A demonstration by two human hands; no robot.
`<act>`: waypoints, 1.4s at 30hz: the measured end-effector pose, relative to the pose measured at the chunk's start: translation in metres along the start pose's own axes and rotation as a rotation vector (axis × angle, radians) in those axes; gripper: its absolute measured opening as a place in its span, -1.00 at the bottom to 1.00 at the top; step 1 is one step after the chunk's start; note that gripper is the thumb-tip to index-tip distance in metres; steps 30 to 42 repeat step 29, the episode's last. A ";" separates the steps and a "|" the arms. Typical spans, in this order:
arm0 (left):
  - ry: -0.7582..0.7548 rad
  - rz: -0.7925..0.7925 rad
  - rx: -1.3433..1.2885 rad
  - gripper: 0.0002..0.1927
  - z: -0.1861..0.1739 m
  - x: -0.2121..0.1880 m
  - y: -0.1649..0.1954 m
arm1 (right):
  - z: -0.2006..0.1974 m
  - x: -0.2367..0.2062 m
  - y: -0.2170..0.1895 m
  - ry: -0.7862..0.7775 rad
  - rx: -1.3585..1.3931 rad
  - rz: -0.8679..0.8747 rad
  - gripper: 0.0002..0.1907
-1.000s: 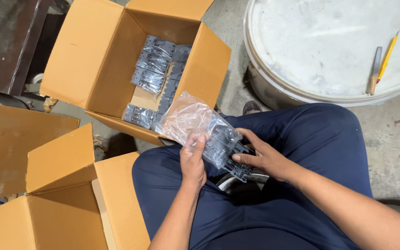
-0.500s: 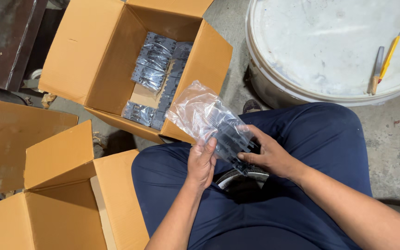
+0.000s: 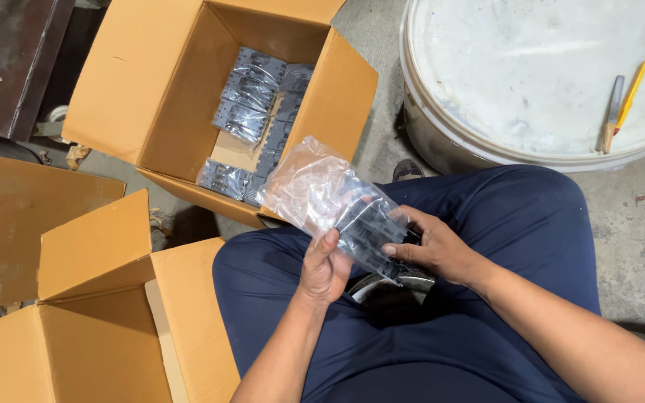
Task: The person sits on the floor and repeatedly picks up small electronic components from a cardboard box, places them into clear plastic bags, and sets the packaged items into a white bucket. The process is repeated for multiple units.
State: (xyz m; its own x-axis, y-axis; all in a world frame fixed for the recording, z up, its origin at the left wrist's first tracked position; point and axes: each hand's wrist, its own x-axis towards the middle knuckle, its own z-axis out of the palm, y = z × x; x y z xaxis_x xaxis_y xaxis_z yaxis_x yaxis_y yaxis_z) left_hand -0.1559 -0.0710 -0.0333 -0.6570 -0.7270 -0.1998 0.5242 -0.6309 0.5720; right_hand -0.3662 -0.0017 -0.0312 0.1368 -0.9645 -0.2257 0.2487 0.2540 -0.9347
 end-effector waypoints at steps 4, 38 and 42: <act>0.003 -0.059 -0.130 -0.27 0.012 0.002 -0.009 | 0.008 0.002 0.000 -0.004 0.018 0.056 -0.49; 0.238 -0.265 -0.220 -0.38 -0.007 0.014 -0.053 | 0.008 0.002 -0.002 0.300 -0.903 -0.322 -0.42; 0.238 -0.265 -0.220 -0.38 -0.007 0.014 -0.053 | 0.008 0.002 -0.002 0.300 -0.903 -0.322 -0.42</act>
